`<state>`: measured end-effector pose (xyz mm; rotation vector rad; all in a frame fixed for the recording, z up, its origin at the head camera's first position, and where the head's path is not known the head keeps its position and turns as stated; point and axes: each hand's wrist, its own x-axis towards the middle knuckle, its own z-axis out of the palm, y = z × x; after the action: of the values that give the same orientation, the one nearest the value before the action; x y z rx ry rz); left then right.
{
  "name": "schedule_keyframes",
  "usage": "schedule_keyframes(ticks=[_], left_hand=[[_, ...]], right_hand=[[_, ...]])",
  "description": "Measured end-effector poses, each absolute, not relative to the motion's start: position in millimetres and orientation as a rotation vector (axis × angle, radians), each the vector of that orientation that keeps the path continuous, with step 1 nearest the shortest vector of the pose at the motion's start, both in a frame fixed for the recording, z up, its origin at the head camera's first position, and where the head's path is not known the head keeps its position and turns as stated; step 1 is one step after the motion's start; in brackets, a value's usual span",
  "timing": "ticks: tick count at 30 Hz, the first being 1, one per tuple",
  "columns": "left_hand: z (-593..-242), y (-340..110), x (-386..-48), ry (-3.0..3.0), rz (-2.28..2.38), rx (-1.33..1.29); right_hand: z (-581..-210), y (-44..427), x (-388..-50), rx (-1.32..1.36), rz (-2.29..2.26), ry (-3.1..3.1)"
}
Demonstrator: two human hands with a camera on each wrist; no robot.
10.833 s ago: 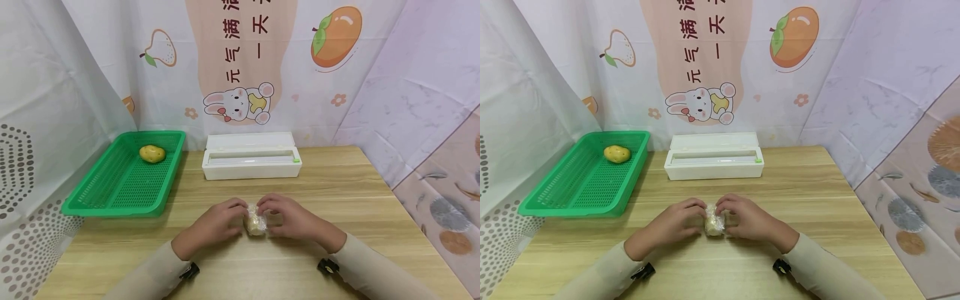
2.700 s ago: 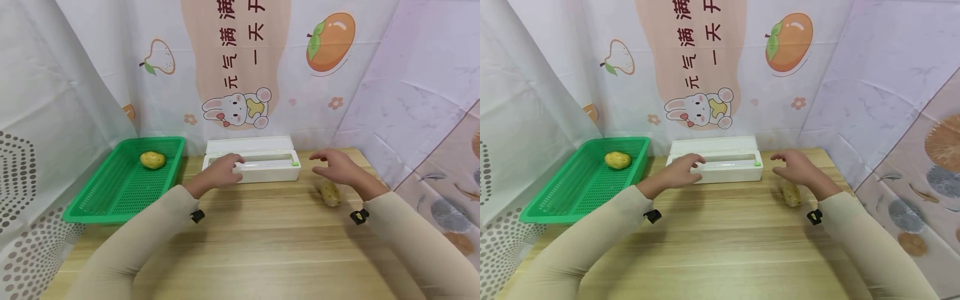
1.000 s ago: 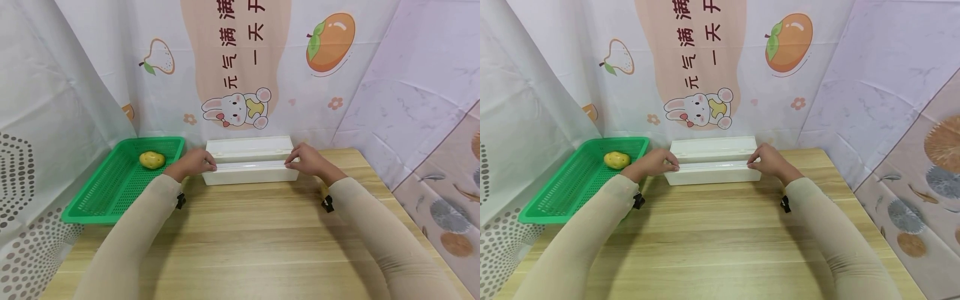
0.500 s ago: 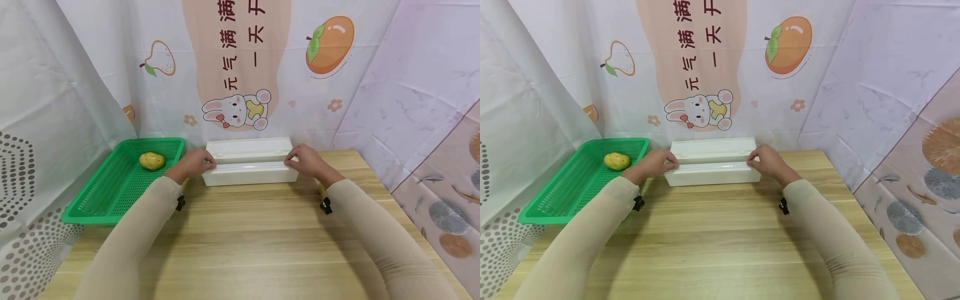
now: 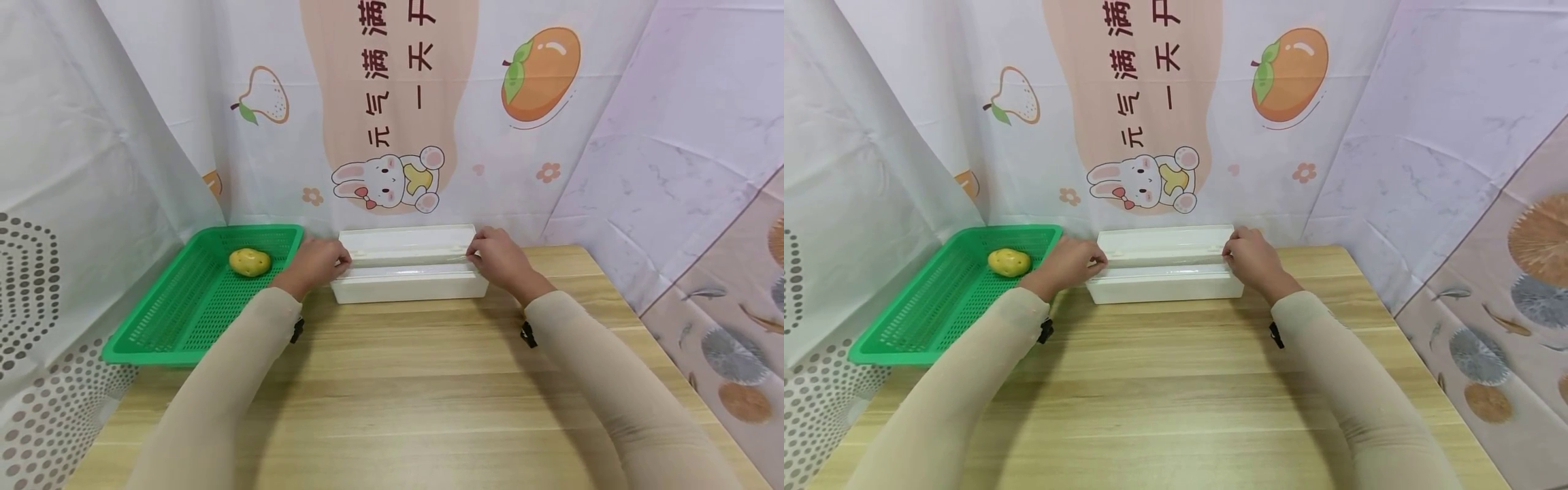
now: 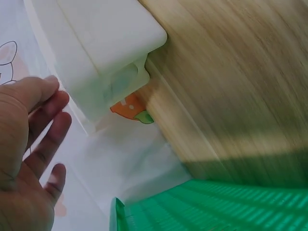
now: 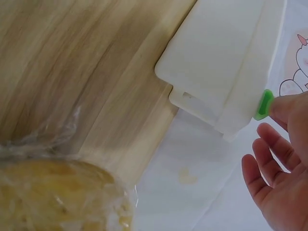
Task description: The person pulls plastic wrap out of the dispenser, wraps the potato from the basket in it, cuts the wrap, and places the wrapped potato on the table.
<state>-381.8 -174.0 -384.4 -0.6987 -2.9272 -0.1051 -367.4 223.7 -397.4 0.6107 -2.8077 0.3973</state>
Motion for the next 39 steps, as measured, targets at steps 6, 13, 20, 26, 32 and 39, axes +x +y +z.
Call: schedule_keyframes(ticks=[6,13,20,26,32,39], left_hand=[[-385,-171,-381,-2.908,-0.072,-0.605],[-378,-166,-379,-2.923,-0.073,-0.511],[-370,-166,-374,-2.894,-0.095,-0.481],[-366,-170,-376,-2.876,-0.088,-0.473],[-360,-174,-378,-2.848,-0.077,-0.488],[-349,-175,-375,-2.827,-0.079,-0.497]], right_hand=[[-398,223,-369,0.555,0.345,-2.843],[-395,225,-370,0.549,0.214,-2.818],[-390,226,-370,0.567,0.121,-2.769],[-382,227,-369,0.557,0.085,-2.76],[-372,227,-367,0.518,0.098,-2.79],[-360,226,-365,0.484,0.123,-2.809]])
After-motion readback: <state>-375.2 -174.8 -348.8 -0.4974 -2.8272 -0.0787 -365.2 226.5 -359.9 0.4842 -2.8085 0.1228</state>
